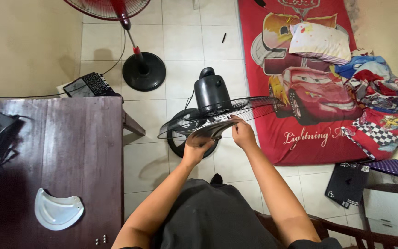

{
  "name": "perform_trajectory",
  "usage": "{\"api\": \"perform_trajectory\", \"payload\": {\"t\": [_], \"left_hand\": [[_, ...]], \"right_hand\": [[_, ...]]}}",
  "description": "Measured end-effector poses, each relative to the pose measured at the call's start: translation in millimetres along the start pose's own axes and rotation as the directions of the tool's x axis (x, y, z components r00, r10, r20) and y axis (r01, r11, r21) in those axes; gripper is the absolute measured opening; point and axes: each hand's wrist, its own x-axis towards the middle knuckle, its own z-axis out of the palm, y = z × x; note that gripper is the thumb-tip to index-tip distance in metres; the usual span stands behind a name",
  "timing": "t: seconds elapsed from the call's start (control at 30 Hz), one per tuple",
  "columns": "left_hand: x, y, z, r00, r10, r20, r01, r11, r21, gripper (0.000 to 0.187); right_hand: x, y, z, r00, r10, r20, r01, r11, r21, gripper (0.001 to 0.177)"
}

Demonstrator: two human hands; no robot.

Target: The person assembles an electric fan by attaching the front grille and securing the fan blades to the motor hub using a screwdriver. They repeatedly tighten screws on the blades and grille, then attach the rear grille to complete the assembly.

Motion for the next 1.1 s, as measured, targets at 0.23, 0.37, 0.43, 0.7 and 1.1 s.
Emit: {"api": "perform_trajectory", "payload": {"t": [0.23,0.37,0.43,0.7,1.1], "left_hand": [[16,5,18,1.000,-0.025,0.013,0.027,0.976,-0.218,0.026],[26,5,24,0.997,-0.057,-0.051,0.055,0.997,-0.047,0.018],[28,6,27,0.997,-0.066,-0.045,0.061,0.992,-0.110,0.020],[30,8,42,0.995,-0.010,-0.097,0.008,1.000,-0.026,0.015],[32,11,47,0.985,-0.036,-0.170,0.017,0.994,-0.107,0.016]], "right_hand": [[0,13,-1,0.891,0.385,0.240,-0.398,0.917,0.007,0.031],[0,12,-4,0.984,0.111,0.140,-0.143,0.958,0.247,0.032],[-3,7,-13,0.994,0.051,0.101,-0.080,0.947,0.310,0.031],[-39,-38,-64,0.831,0.393,0.395,-0.404,0.913,-0.058,0.032],[-53,-101,-106,0.729,0.329,0.600,-0.488,0.865,0.118,0.048]]}}
